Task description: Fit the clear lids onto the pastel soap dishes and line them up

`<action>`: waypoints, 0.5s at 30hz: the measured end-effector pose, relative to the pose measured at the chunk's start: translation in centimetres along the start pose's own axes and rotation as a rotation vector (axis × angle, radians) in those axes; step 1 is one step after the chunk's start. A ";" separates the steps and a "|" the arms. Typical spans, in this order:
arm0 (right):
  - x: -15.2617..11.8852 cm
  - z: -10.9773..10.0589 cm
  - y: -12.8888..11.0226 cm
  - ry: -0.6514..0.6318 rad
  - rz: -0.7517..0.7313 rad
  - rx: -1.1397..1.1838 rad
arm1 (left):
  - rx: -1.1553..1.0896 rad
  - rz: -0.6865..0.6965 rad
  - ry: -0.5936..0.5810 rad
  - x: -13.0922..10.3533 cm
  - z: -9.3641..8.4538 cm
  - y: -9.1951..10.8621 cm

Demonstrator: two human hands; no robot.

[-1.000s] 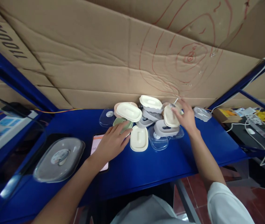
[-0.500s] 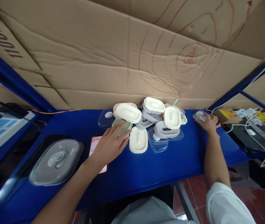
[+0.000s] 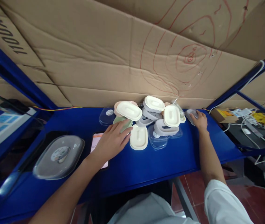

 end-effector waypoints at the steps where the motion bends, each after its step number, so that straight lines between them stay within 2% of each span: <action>1: 0.0 0.1 -0.1 -0.007 -0.002 0.010 | -0.005 -0.002 -0.001 0.0 0.1 0.0; 5: 0.5 0.0 0.3 -0.007 0.030 0.045 | -0.028 -0.020 -0.016 -0.1 0.4 -0.3; 8: 0.8 -0.5 1.2 0.048 0.093 0.056 | -0.041 -0.033 -0.031 -0.1 0.7 -0.6; 12: 0.7 -1.9 3.9 0.151 0.241 0.021 | -0.071 -0.068 -0.035 -0.2 0.8 -1.2; 15: 0.5 -2.2 6.4 0.135 0.347 -0.013 | -0.048 -0.074 -0.035 -0.2 1.0 -1.3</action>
Point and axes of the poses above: each hand's wrist, its own x-axis towards the middle knuckle, its own z-axis out of the palm, y = z × x, the point moved 9 cm from there along x, towards the middle knuckle, and after that the axes turned 1 degree about y, right-handed, at the moved point
